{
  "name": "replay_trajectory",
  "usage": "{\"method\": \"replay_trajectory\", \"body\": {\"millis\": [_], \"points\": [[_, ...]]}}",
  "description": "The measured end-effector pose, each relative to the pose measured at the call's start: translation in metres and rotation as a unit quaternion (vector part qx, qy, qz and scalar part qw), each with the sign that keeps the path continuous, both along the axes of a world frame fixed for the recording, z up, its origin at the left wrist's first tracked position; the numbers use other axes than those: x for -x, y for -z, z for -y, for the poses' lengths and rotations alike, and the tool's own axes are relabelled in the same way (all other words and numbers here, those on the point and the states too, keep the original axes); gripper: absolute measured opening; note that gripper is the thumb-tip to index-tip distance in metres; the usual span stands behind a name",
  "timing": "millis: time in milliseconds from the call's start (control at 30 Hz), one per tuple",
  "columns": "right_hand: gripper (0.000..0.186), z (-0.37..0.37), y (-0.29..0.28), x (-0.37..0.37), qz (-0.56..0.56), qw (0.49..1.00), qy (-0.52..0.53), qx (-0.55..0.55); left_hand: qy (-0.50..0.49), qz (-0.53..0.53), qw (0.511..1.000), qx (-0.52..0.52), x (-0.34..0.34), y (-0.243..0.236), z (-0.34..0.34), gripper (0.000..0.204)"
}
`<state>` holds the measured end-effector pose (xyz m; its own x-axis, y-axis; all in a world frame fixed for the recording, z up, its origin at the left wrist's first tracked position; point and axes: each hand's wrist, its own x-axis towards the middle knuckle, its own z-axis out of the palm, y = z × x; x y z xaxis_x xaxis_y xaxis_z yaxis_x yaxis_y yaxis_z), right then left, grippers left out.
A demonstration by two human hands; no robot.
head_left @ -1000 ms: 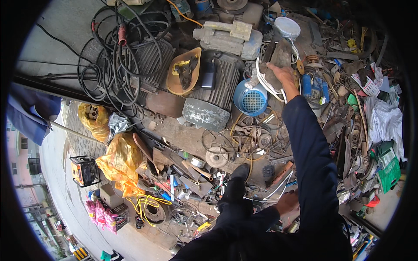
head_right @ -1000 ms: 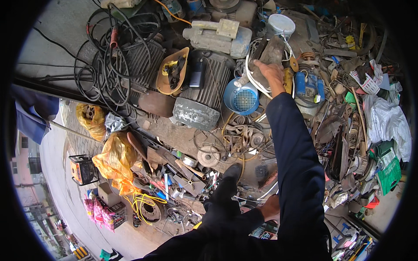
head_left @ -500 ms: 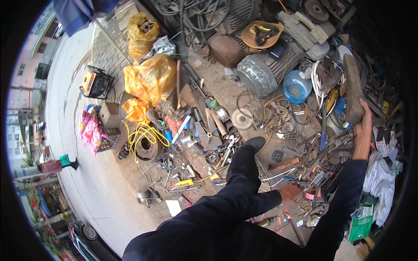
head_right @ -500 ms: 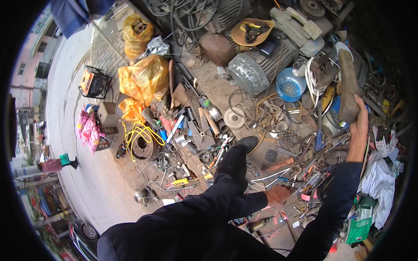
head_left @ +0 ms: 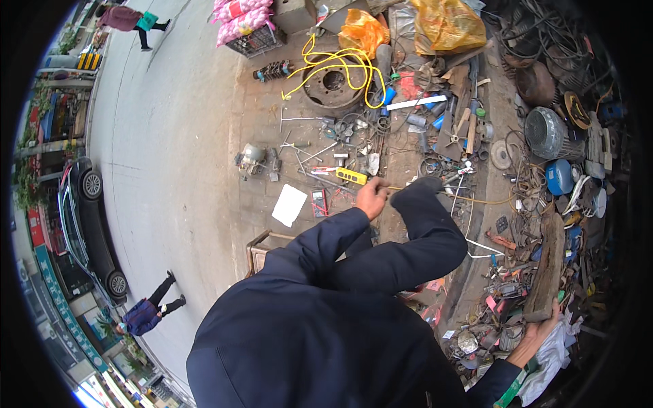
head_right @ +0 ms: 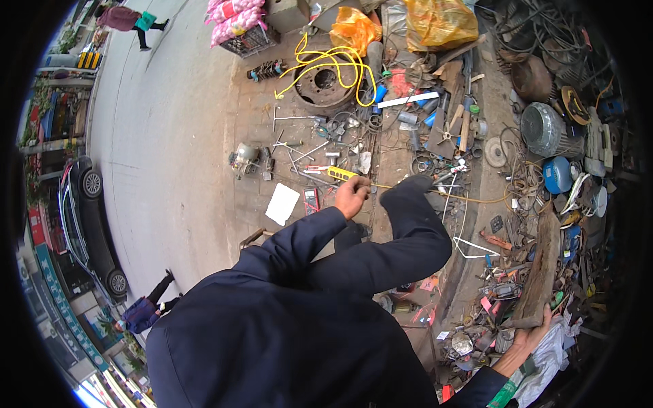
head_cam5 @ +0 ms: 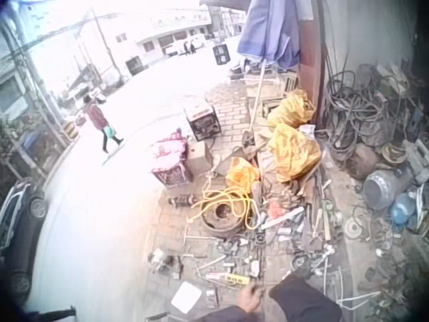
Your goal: The person plugs a power cord into a yellow extension box, then uses a screwdriver to open a gray motor housing and adjusts internal wires. The person repeatedly manipulates the wires and terminals while the motor sits on a wooden block.
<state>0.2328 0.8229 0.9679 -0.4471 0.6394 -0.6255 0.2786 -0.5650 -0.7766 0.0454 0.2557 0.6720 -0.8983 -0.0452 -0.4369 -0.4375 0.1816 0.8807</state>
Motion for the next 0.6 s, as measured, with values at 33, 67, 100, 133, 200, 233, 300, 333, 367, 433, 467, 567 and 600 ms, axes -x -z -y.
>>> {"method": "replay_trajectory", "body": {"millis": [33,67,100,133,200,233,300,333,367,433,467,567,600], "points": [[0.056,0.023,0.008,0.006,0.006,0.999,-0.036,0.022,-0.015,0.012,0.998,0.066,-0.024,0.019,0.054,0.019],[0.057,0.043,0.017,0.013,0.021,0.999,-0.047,0.017,-0.070,0.080,0.990,0.093,-0.048,0.036,0.104,0.020],[0.057,0.064,0.028,0.020,0.011,0.996,-0.082,0.046,-0.109,0.080,0.985,0.112,-0.080,0.048,0.150,0.019],[0.058,0.084,0.040,0.026,0.046,0.995,-0.077,0.049,-0.108,0.116,0.969,0.190,-0.106,0.058,0.192,0.020],[0.058,0.126,0.067,0.045,0.066,0.989,-0.122,0.053,-0.184,0.149,0.949,0.206,-0.152,0.070,0.265,0.023],[0.058,0.148,0.080,0.053,0.079,0.988,-0.127,0.045,-0.194,0.175,0.935,0.240,-0.171,0.074,0.299,0.024],[0.056,0.197,0.104,0.074,0.128,0.977,-0.161,0.052,-0.239,0.212,0.910,0.265,-0.199,0.080,0.364,0.026],[0.055,0.223,0.112,0.082,0.128,0.972,-0.194,0.038,-0.257,0.231,0.899,0.270,-0.212,0.082,0.395,0.026],[0.054,0.253,0.124,0.091,0.097,0.964,-0.245,0.024,-0.285,0.246,0.890,0.258,-0.218,0.085,0.427,0.026],[0.052,0.317,0.145,0.106,0.110,0.956,-0.270,-0.004,-0.304,0.245,0.884,0.255,-0.224,0.095,0.487,0.026],[0.050,0.351,0.155,0.115,0.142,0.958,-0.249,0.012,-0.324,0.278,0.874,0.232,-0.224,0.101,0.513,0.027],[0.047,0.459,0.177,0.140,0.195,0.939,-0.277,0.061,-0.329,0.268,0.879,0.217,-0.202,0.115,0.576,0.026],[0.047,0.499,0.183,0.150,0.211,0.930,-0.292,0.077,-0.327,0.237,0.893,0.199,-0.187,0.118,0.589,0.024]]}}
